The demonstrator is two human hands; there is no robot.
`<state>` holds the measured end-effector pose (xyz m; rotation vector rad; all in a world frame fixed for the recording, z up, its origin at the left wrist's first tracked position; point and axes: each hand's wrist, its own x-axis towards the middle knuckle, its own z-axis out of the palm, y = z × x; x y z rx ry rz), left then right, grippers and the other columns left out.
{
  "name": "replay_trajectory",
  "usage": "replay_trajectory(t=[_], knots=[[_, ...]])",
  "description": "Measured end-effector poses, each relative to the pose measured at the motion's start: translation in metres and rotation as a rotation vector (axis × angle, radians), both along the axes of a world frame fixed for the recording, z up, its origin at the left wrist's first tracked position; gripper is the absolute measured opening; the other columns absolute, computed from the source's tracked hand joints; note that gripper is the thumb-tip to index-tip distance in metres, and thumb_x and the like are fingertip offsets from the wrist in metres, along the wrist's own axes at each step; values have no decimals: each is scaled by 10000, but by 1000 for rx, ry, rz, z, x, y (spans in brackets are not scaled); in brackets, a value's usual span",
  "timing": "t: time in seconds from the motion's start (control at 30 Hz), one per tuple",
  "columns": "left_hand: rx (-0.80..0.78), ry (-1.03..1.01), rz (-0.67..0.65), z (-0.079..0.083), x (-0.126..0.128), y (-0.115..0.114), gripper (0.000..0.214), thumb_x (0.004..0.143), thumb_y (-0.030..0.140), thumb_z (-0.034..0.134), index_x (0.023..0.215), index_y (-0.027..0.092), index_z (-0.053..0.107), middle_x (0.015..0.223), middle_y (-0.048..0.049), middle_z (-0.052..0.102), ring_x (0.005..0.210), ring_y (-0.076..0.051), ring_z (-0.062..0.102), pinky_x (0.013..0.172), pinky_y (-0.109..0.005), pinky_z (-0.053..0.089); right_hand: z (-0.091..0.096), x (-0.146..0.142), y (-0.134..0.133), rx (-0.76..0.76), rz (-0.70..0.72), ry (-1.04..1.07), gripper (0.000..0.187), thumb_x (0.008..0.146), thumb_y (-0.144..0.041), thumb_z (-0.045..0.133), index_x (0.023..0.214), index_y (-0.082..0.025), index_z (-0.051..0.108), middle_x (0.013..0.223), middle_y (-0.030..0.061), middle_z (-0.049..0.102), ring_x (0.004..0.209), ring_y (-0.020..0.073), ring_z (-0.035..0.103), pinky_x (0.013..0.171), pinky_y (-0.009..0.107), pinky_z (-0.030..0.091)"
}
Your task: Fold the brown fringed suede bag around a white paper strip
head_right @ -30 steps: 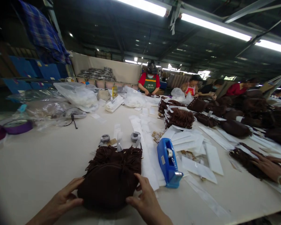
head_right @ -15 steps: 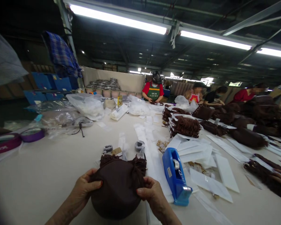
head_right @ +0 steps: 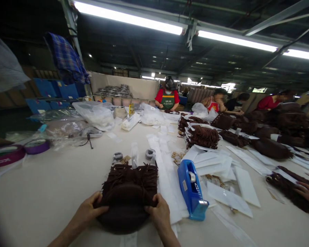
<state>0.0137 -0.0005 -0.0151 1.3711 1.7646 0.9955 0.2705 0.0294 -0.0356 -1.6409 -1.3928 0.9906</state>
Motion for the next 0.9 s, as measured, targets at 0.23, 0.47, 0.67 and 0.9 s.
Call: replay_trajectory(t=[0.23,0.47,0.67,0.9], knots=[[-18,-563,-23,2,-7,-13,340,448,214,694,689,195,456,643,63,497,615,-127,468,554,-219,359,16,14,3,119,103,-93,191,506,-191,582,635,-215,444,720,-9,474,694,177,472,623,279,393],[63,-531,77,-7,5,-8,334,447,264,732,724,184,562,682,26,574,660,-156,517,597,-239,401,16,10,11,139,136,-26,207,506,-208,523,605,-227,342,608,-50,389,620,151,399,573,255,334],[114,-358,172,-9,0,-5,258,474,297,695,592,186,493,574,65,444,589,-122,429,558,-215,347,13,8,12,172,110,112,301,513,-256,549,548,-223,253,540,-78,277,548,105,278,508,223,251],[92,-183,175,-20,-1,-2,196,492,324,615,540,197,473,525,64,415,555,-133,402,527,-221,322,0,4,9,198,59,60,314,523,-266,536,522,-221,226,525,-81,227,540,97,224,492,218,197]])
